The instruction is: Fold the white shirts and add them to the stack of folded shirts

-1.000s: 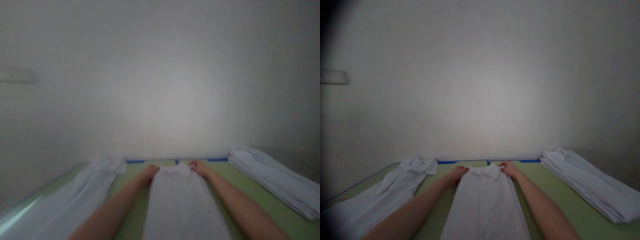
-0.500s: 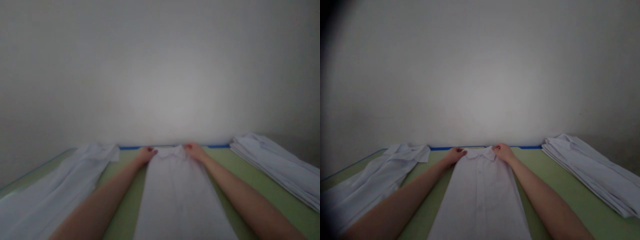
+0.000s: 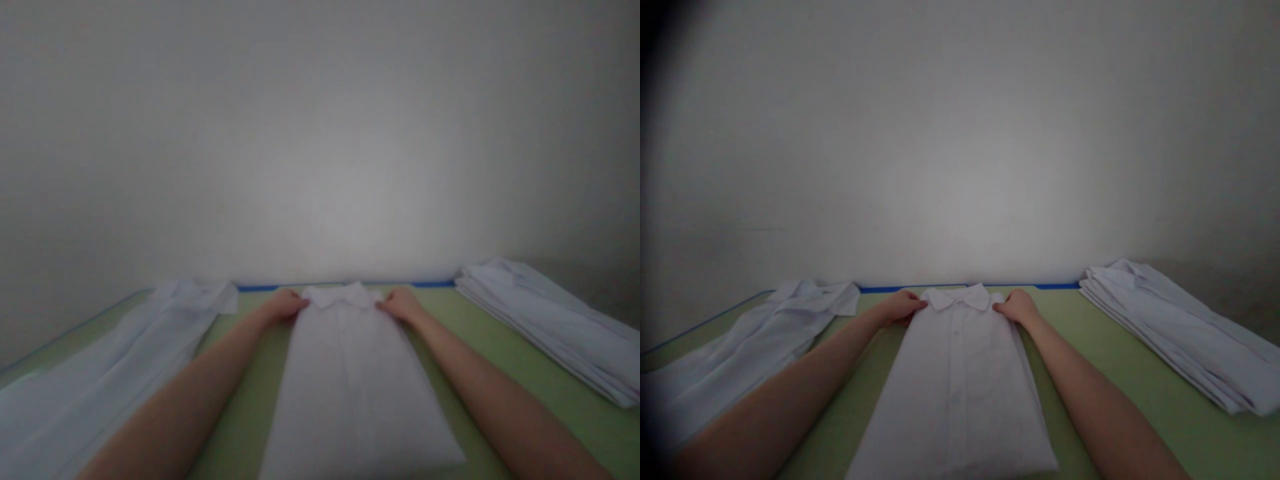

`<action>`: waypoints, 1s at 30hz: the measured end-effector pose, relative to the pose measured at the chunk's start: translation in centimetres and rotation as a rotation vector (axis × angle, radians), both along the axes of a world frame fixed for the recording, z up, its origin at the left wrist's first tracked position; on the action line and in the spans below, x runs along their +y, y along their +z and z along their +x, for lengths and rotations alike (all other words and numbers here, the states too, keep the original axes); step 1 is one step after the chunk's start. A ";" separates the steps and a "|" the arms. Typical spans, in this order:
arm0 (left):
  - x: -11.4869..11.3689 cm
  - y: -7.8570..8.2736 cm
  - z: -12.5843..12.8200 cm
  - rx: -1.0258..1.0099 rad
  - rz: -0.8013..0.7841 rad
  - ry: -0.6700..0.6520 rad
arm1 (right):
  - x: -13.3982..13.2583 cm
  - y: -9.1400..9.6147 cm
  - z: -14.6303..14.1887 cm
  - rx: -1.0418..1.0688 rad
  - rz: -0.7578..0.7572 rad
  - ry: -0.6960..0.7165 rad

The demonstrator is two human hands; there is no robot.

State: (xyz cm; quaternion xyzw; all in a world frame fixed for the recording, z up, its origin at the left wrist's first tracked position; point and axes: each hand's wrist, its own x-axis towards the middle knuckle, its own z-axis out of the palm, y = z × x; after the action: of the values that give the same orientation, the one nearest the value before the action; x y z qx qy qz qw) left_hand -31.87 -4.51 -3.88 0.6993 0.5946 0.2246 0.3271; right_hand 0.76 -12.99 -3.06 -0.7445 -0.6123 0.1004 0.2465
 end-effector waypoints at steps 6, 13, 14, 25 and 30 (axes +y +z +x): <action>0.6 -0.3 0.1 -0.113 -0.086 -0.005 | 0.0 0.1 -0.9 0.185 0.021 0.002; 0.4 0.0 -0.1 -0.393 -0.169 -0.045 | -1.0 0.6 -1.6 0.405 0.045 0.105; 0.3 0.1 -0.1 -0.436 -0.181 -0.061 | -1.1 0.6 -1.6 0.404 0.044 0.114; -1.0 1.4 -0.7 -0.452 -0.431 -0.081 | -1.1 0.3 0.5 0.111 -0.009 0.076; -1.7 1.4 -0.4 -0.499 -0.518 -0.156 | -1.5 -0.4 -0.6 0.184 -0.048 0.072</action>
State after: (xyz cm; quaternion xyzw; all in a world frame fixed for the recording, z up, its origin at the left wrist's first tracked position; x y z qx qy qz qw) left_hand -32.30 -6.19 -2.53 0.5601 0.4786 0.2048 0.6444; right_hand 0.15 -14.46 -3.49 -0.7155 -0.6107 0.1918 0.2798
